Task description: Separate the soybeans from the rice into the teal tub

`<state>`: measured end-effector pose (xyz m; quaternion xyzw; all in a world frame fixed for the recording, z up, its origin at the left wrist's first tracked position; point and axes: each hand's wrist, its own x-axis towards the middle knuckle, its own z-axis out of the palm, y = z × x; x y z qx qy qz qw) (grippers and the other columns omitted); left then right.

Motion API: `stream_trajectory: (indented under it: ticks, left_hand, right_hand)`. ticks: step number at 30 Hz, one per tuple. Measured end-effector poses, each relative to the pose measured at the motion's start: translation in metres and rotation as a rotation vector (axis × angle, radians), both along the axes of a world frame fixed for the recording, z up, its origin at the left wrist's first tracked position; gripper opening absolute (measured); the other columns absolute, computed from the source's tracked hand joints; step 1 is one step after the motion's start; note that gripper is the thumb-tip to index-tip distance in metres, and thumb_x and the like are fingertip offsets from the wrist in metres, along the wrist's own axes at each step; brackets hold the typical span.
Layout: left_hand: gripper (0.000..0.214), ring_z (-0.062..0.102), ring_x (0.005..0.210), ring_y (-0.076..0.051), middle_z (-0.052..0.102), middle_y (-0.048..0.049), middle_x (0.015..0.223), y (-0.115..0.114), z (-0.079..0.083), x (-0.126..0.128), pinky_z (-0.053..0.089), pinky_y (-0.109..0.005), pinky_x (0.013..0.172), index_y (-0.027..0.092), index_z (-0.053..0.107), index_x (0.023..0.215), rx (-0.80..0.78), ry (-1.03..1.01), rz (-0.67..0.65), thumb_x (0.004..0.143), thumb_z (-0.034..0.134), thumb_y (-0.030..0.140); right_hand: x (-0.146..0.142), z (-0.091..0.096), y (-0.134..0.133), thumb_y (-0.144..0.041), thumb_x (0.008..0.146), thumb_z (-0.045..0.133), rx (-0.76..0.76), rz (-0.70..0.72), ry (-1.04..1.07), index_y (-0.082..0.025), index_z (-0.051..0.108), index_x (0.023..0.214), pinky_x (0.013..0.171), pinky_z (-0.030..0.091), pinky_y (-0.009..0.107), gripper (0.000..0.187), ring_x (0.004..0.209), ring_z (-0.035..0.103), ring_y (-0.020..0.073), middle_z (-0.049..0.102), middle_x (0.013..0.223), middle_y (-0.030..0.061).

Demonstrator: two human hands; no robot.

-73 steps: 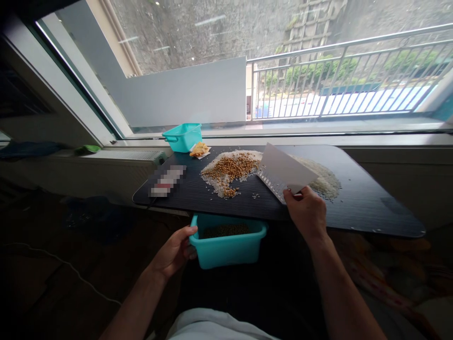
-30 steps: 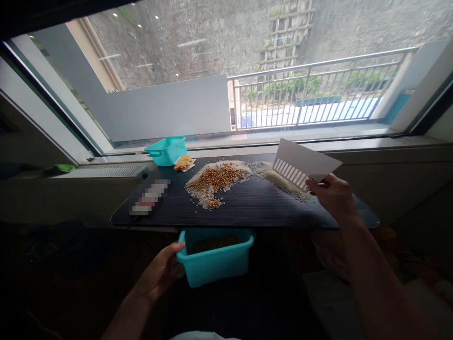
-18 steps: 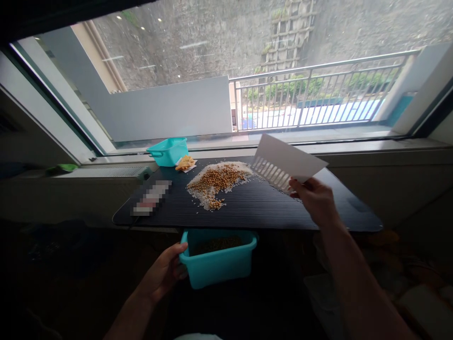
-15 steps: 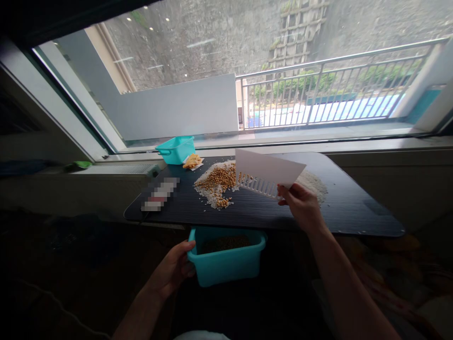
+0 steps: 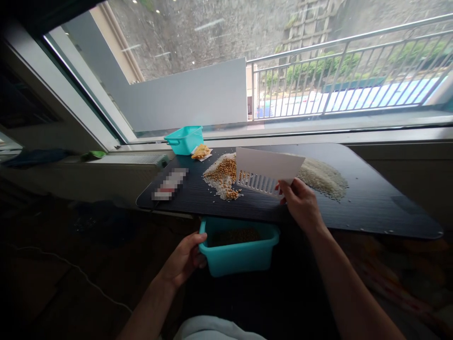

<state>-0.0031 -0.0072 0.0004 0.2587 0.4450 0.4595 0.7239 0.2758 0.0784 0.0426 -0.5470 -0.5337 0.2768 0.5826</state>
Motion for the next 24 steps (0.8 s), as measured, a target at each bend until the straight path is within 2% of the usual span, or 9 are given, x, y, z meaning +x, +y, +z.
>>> stream_trajectory:
  ticks: [7,16,24]
  left_hand:
    - [0.038,0.035,0.037,-0.006,0.034,0.0105,0.045,-0.0003,0.0009,-0.0007,0.034,-0.020,0.039,0.020,0.042,0.060,0.001,0.007,-0.010,0.067,0.076,0.037]
    - [0.039,0.035,0.037,-0.006,0.033,0.0109,0.046,-0.0007,0.0015,-0.0001,0.034,-0.021,0.039,0.021,0.041,0.061,0.006,0.011,-0.006,0.066,0.076,0.037]
    - [0.039,0.035,0.037,-0.006,0.033,0.0111,0.045,0.0000,0.0005,-0.0006,0.033,-0.020,0.040,0.021,0.041,0.061,0.006,0.015,-0.006,0.067,0.075,0.037]
  right_hand:
    - [0.0001,-0.0009,0.0018,-0.044,0.078,0.062,-0.045,-0.036,-0.042,-0.022,0.062,0.070,0.044,0.042,0.022,0.024,0.047,0.050,0.0097,0.059,0.063,-0.0020]
    - [-0.0005,0.0085,-0.0041,-0.043,0.076,0.062,-0.045,0.026,-0.076,-0.025,0.063,0.067,0.044,0.042,0.025,0.021,0.045,0.048,0.0113,0.060,0.060,-0.0024]
    - [0.0030,0.0013,-0.0005,-0.039,0.074,0.062,-0.074,0.003,-0.011,-0.025,0.063,0.063,0.044,0.040,0.026,0.018,0.048,0.047,0.0124,0.058,0.057,-0.0024]
